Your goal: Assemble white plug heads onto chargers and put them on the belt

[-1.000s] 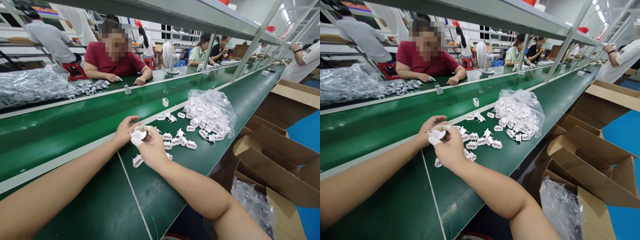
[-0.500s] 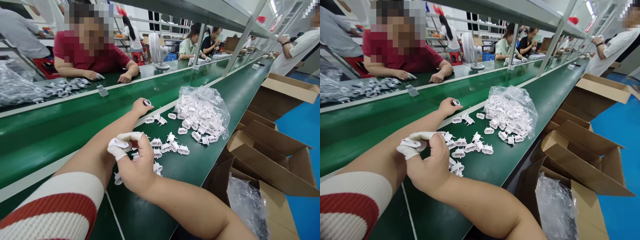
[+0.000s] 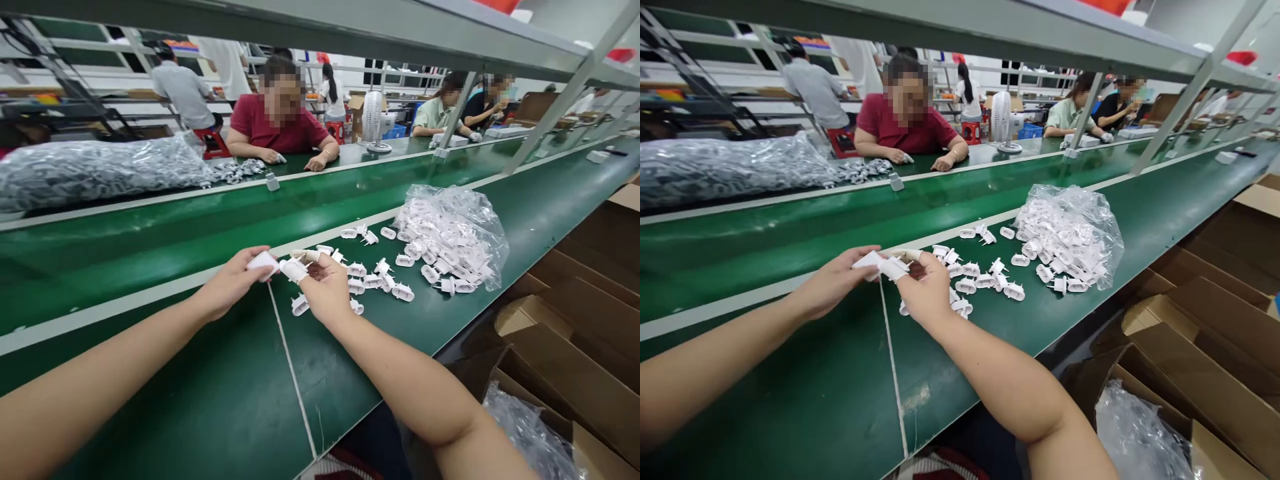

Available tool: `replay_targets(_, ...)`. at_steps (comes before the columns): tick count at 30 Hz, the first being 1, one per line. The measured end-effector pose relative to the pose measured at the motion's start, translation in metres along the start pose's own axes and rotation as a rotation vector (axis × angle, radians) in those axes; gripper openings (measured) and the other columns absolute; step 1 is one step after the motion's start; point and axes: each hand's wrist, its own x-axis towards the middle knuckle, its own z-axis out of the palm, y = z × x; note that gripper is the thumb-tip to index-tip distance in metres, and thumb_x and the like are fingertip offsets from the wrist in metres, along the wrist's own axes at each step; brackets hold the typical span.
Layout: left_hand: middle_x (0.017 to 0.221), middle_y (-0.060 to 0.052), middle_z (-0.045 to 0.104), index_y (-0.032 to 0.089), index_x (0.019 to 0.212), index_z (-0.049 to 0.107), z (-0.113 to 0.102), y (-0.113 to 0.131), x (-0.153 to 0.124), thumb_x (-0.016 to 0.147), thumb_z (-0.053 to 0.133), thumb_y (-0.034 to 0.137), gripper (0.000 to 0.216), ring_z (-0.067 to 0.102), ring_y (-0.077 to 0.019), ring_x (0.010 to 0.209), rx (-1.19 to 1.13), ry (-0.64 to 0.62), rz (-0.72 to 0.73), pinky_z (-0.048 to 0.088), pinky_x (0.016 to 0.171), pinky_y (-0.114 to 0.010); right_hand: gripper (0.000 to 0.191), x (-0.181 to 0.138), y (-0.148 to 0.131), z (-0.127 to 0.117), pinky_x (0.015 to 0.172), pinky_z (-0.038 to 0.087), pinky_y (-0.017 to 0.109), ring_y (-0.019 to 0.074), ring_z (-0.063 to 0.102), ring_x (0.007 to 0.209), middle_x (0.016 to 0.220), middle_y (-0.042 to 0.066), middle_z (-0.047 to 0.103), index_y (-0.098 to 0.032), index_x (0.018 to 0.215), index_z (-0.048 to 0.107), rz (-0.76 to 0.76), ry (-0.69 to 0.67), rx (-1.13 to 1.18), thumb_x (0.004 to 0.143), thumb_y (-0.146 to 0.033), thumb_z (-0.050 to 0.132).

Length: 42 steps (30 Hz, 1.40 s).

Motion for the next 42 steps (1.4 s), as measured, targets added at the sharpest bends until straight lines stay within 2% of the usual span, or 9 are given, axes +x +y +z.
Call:
replay_targets(3, 0.11, -0.009, 0.079, 0.024, 0.127, 0.065, -0.024, -0.02, -0.056, 0.072, 0.083, 0.063, 0.07, 0.075, -0.0329, 0.096, 0.084, 0.016, -0.002, 0.061, 0.091, -0.048, 0.04, -0.008, -0.005, 0.003, 0.077, 0.061, 0.031, 0.0159, 0.07, 0.08, 0.087, 0.0, 0.077, -0.023, 0.094, 0.081, 0.223, -0.127, 0.019, 0.062, -0.039, 0.098)
replay_targets(6, 0.114, -0.008, 0.079, 0.029, 0.129, 0.065, -0.024, -0.035, -0.097, 0.076, 0.08, 0.066, 0.066, 0.075, -0.0329, 0.099, 0.152, 0.038, 0.082, 0.061, 0.092, -0.048, 0.038, -0.016, -0.01, 0.004, 0.076, 0.062, 0.029, 0.015, 0.074, 0.083, 0.092, 0.0, 0.08, -0.023, 0.097, 0.081, 0.363, -0.278, 0.053, 0.065, -0.037, 0.096)
replay_targets(13, 0.127, -0.007, 0.076, 0.028, 0.13, 0.069, -0.004, -0.052, -0.122, 0.086, 0.075, 0.055, 0.052, 0.073, -0.0319, 0.115, 0.13, 0.04, 0.198, 0.058, 0.108, -0.048, 0.042, -0.023, -0.007, 0.009, 0.082, 0.066, 0.03, 0.0175, 0.077, 0.093, 0.1, 0.001, 0.081, -0.024, 0.102, 0.081, 0.417, -0.418, 0.011, 0.067, -0.042, 0.096)
replay_targets(16, 0.137, -0.009, 0.07, 0.027, 0.139, 0.064, -0.008, -0.056, -0.117, 0.077, 0.085, 0.057, 0.072, 0.069, -0.0336, 0.122, 0.134, 0.02, 0.246, 0.056, 0.111, -0.048, 0.044, -0.023, -0.003, 0.011, 0.086, 0.066, 0.035, 0.0179, 0.075, 0.09, 0.096, 0.0, 0.081, -0.024, 0.101, 0.081, 0.304, -0.39, -0.125, 0.064, -0.041, 0.098)
replay_targets(21, 0.107, -0.005, 0.077, 0.029, 0.103, 0.079, -0.013, -0.059, -0.112, 0.08, 0.079, 0.062, 0.039, 0.072, -0.0306, 0.101, 0.158, -0.007, 0.245, 0.059, 0.097, -0.043, 0.021, -0.028, -0.003, 0.011, 0.086, 0.064, 0.036, 0.0192, 0.074, 0.095, 0.101, 0.0, 0.08, -0.027, 0.101, 0.082, -0.075, -0.439, -0.502, 0.083, -0.037, 0.086)
replay_targets(26, 0.103, -0.003, 0.076, 0.031, 0.098, 0.081, -0.009, -0.061, -0.111, 0.078, 0.078, 0.062, 0.037, 0.071, -0.0304, 0.097, 0.103, -0.021, 0.278, 0.058, 0.096, -0.042, 0.017, -0.037, -0.001, 0.01, 0.084, 0.062, 0.035, 0.0176, 0.071, 0.09, 0.1, 0.003, 0.079, -0.026, 0.115, 0.078, -0.465, -0.615, -0.841, 0.1, -0.03, 0.071)
replay_targets(31, 0.099, -0.003, 0.073, 0.032, 0.092, 0.08, -0.008, -0.063, -0.109, 0.074, 0.075, 0.068, 0.04, 0.07, -0.0327, 0.102, 0.082, -0.019, 0.23, 0.057, 0.1, -0.043, 0.019, -0.045, 0.004, 0.013, 0.087, 0.06, 0.038, 0.0215, 0.071, 0.096, 0.097, 0.006, 0.076, -0.023, 0.118, 0.074, -0.595, -0.706, -1.086, 0.106, -0.032, 0.062)
replay_targets(39, 0.103, -0.002, 0.074, 0.03, 0.091, 0.081, -0.011, -0.058, -0.107, 0.074, 0.077, 0.062, 0.037, 0.069, -0.0342, 0.105, 0.091, -0.069, 0.19, 0.056, 0.101, -0.046, 0.016, -0.048, 0.006, 0.014, 0.075, 0.054, 0.036, 0.0221, 0.066, 0.082, 0.086, 0.007, 0.072, -0.022, 0.09, 0.072, -0.783, -0.644, -1.29, 0.101, -0.024, 0.061)
replay_targets(42, 0.103, -0.002, 0.074, 0.029, 0.092, 0.081, -0.01, -0.055, -0.107, 0.072, 0.083, 0.056, 0.033, 0.068, -0.0353, 0.108, 0.105, -0.067, 0.152, 0.055, 0.102, -0.046, 0.015, -0.046, 0.005, 0.014, 0.087, 0.055, 0.039, 0.0222, 0.065, 0.082, 0.083, 0.005, 0.07, -0.024, 0.088, 0.07, -0.795, -0.663, -1.32, 0.099, -0.022, 0.06)
